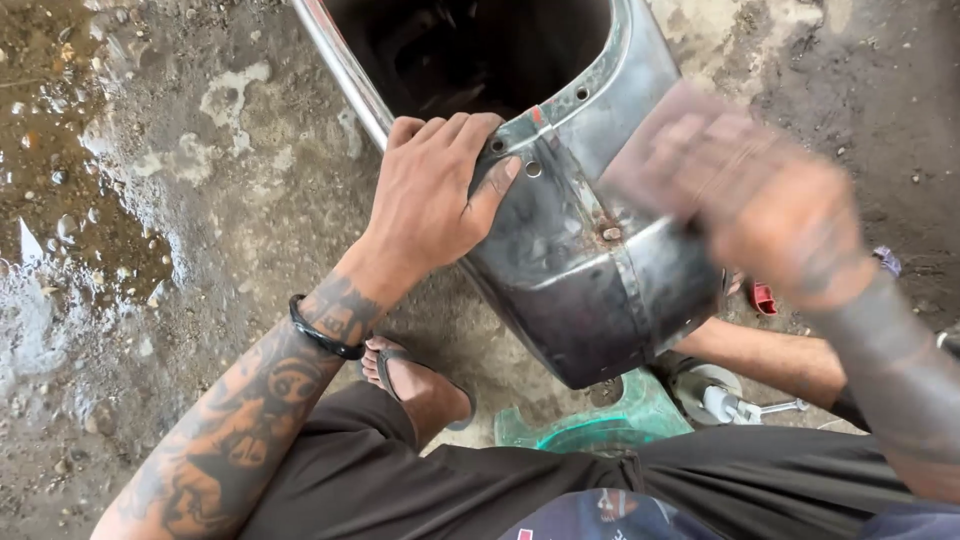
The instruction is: The person sits on a small stool and sands the exterior surface of a large, hollow metal part using a sanding block. They hold the part steady with one hand while moving the sanding block back and forth across the metal surface.
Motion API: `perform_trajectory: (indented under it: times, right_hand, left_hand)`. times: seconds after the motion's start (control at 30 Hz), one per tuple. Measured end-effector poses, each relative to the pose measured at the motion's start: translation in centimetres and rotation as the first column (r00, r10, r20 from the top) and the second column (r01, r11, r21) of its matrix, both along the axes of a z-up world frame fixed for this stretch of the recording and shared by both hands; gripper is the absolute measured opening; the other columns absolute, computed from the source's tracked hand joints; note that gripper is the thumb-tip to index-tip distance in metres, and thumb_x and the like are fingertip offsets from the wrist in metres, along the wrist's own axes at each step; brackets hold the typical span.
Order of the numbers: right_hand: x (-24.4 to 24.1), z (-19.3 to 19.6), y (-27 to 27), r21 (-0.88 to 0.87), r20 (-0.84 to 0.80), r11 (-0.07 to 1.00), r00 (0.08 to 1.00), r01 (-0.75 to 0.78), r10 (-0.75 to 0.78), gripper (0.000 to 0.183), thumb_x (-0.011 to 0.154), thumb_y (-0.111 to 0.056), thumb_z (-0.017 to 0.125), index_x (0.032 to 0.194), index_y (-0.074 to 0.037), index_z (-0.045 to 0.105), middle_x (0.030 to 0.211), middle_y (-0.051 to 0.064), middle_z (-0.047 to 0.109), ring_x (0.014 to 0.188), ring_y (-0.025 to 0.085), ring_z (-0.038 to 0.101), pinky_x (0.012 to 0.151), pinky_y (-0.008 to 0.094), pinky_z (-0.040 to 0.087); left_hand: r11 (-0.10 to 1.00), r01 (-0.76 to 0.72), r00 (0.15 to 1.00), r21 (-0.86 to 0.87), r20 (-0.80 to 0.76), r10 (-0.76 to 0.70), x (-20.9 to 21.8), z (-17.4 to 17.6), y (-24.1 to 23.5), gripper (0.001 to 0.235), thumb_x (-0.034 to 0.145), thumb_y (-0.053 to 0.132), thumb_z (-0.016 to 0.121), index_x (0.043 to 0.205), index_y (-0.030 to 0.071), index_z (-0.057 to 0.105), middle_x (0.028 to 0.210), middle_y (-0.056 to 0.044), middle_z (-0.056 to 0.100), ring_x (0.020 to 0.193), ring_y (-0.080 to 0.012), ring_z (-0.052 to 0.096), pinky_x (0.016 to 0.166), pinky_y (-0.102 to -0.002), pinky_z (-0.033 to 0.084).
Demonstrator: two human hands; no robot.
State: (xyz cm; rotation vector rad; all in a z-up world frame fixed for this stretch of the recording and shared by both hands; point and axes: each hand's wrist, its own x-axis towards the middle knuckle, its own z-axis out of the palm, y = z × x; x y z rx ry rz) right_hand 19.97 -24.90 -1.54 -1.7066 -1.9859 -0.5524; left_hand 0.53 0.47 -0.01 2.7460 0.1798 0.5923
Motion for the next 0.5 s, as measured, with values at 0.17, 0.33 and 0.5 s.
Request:
perform_trajectory:
  times: [0.17,0.33,0.5]
  right_hand:
    - [1.2,-3.1,-2.2,0.067,0.797,0.905,0.523,0.420,-0.302,0.058,0.135,-0.027,0.036,0.168,-0.004,-0.006,0.176,0.009,0.000,0.163,0.017,0.007,0.136,0.029,0.007]
    - [-0.1,4.4,-0.5,-0.074,-0.072,0.984,0.983,0.162,-0.167,0.021,0.099,0.017,0.079,0.120,0.019,0.080,0.131,0.027,0.080,0.124,0.040,0.078,0.114,0.047,0.060]
    - [-1.8,2.3,-0.3,-0.053,0.053,0.998,0.998,-0.032,0.035,0.023,0.096,-0.010,0.079,0.119,-0.005,0.076,0.115,0.016,0.081,0.106,0.030,0.080,0.091,0.040,0.066]
  left_hand:
    - [0.999,-0.025,0.999,-0.021,-0.029,0.024,-0.2,0.1,-0.1,0.036,0.103,0.031,0.057,0.122,0.001,0.062,0.097,-0.008,0.065,0.087,-0.0251,0.061,0.090,-0.038,0.038]
    - [1.000,-0.008,1.000,0.003,-0.013,0.008,-0.1,0.0,0.1,0.036,0.104,0.031,0.058,0.122,0.000,0.061,0.097,-0.008,0.065,0.083,-0.0237,0.059,0.089,-0.038,0.038]
    - [1.000,-0.009,1.000,0.001,-0.026,0.009,-0.2,0.1,-0.1,0.037,0.104,0.032,0.056,0.123,0.001,0.062,0.099,-0.009,0.065,0.087,-0.0249,0.060,0.090,-0.039,0.037]
